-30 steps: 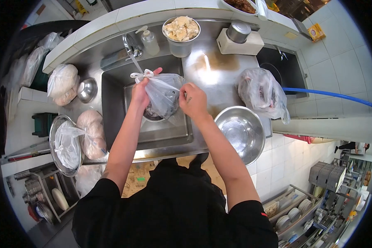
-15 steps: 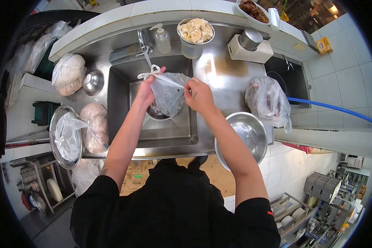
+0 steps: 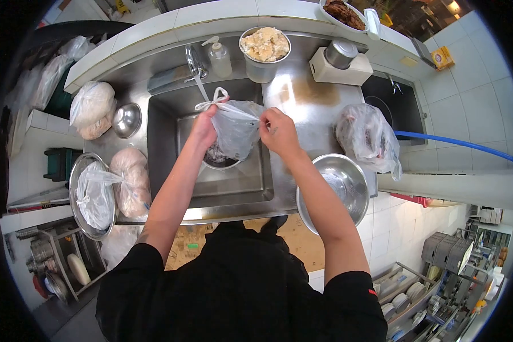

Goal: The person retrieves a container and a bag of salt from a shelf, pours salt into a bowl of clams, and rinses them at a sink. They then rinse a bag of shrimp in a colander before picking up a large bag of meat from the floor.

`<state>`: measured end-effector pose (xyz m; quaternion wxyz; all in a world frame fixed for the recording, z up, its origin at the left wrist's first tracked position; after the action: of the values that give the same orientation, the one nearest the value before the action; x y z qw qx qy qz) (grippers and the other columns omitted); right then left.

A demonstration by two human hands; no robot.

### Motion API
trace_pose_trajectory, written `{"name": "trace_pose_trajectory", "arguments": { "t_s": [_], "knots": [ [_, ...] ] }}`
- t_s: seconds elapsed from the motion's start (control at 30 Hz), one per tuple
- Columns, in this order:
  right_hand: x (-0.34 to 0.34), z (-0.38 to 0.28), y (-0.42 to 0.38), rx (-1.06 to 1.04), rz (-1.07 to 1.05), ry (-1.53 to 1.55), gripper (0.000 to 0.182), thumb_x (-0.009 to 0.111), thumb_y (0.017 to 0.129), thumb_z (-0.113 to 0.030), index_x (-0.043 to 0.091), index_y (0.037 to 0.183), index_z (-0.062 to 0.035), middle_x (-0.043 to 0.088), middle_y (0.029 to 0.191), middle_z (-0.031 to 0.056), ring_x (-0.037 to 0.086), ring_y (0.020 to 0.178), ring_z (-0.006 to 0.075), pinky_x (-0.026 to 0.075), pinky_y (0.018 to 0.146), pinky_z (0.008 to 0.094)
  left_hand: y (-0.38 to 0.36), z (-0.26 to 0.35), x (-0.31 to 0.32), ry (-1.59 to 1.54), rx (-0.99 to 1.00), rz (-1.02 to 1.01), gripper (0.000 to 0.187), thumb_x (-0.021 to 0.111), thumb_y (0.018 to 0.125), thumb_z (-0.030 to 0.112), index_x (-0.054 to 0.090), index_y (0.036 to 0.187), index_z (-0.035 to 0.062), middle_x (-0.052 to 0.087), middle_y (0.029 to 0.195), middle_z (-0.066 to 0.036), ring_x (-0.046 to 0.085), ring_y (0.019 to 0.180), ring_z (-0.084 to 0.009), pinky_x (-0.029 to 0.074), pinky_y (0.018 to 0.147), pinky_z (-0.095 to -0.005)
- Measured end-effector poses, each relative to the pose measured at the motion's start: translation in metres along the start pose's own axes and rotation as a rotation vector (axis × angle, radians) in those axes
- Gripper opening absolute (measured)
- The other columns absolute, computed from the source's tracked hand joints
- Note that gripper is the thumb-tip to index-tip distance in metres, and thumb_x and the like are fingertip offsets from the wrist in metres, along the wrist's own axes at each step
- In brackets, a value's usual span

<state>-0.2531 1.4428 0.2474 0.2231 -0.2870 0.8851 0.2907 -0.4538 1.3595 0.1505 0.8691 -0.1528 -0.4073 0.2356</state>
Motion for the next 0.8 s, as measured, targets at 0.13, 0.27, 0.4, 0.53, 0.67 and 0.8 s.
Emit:
{"name": "trace_pose_trajectory", "arguments": {
  "t_s": [0.13, 0.27, 0.4, 0.53, 0.67, 0.8],
  "knots": [
    [-0.018, 0.047, -0.019, 0.144, 0.083, 0.030, 0.005, 0.067, 0.084, 0.002, 0.065, 0.089, -0.0005, 0.067, 0.089, 0.0127, 0.069, 0.078, 0.0257, 0.057, 0.070, 0.0340, 0.013, -0.027, 0.041, 0.040, 0.017, -0.107, 0.042, 0.038, 0.110, 0.026, 0.059, 0.141, 0.0077, 0.060, 0.140, -0.014, 0.058, 0.128, -0.0292, 0.043, 0.111, -0.0450],
    [-0.046, 0.079, -0.039, 0.179, 0.207, -0.203, 0.006, 0.066, 0.086, -0.002, 0.065, 0.092, -0.0026, 0.067, 0.090, 0.0128, 0.069, 0.079, 0.0267, 0.055, 0.070, 0.0359, 0.024, -0.054, 0.110, 0.073, 0.175, 0.055, 0.040, 0.056, 0.102, 0.018, 0.058, 0.138, 0.0009, 0.062, 0.134, -0.012, 0.057, 0.124, -0.0204, 0.042, 0.107, -0.0396],
    [-0.080, 0.079, -0.049, 0.363, 0.292, -0.135, 0.016, 0.068, 0.088, -0.006, 0.066, 0.103, -0.0023, 0.069, 0.097, 0.0134, 0.071, 0.084, 0.0244, 0.055, 0.073, 0.0363, 0.046, -0.097, 0.164, 0.165, 0.270, 0.122, 0.043, 0.057, 0.100, 0.018, 0.056, 0.138, -0.0033, 0.057, 0.141, -0.016, 0.054, 0.128, -0.0210, 0.039, 0.111, -0.0378],
    [-0.074, 0.092, -0.058, 0.405, 0.153, 0.104, 0.036, 0.075, 0.087, -0.014, 0.063, 0.118, -0.0017, 0.071, 0.104, 0.0144, 0.072, 0.090, 0.0244, 0.055, 0.074, 0.0357, 0.053, -0.124, 0.198, 0.774, 0.305, 0.039, 0.048, 0.061, 0.097, 0.021, 0.056, 0.140, -0.0010, 0.058, 0.139, -0.019, 0.058, 0.122, -0.0236, 0.044, 0.105, -0.0371],
    [-0.078, 0.123, -0.063, 0.538, 0.156, -0.368, 0.052, 0.079, 0.084, -0.029, 0.060, 0.123, -0.0002, 0.071, 0.107, 0.0167, 0.070, 0.099, 0.0321, 0.055, 0.079, 0.0433, 0.055, -0.085, 0.202, 0.803, 0.115, -0.373, 0.037, 0.060, 0.100, 0.022, 0.065, 0.131, 0.0016, 0.067, 0.129, -0.014, 0.061, 0.118, -0.0211, 0.048, 0.099, -0.0343],
    [-0.085, 0.238, -0.087, 0.689, 0.235, -0.174, 0.041, 0.073, 0.090, -0.033, 0.064, 0.111, 0.0012, 0.073, 0.097, 0.0181, 0.071, 0.093, 0.0344, 0.054, 0.082, 0.0445, 0.079, -0.041, 0.147, 0.848, 0.350, -0.309, 0.031, 0.059, 0.102, 0.018, 0.068, 0.126, 0.0021, 0.073, 0.117, -0.011, 0.066, 0.109, -0.0169, 0.050, 0.094, -0.0306]
  ]
}}
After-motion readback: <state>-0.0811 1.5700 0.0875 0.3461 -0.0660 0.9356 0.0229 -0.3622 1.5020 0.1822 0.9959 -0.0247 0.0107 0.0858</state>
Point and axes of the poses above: each hand's wrist, its own y-axis towards the middle knuckle, its own x-axis out of the palm, z = x × y, the point moved 6 cm from there along y, towards the middle knuckle
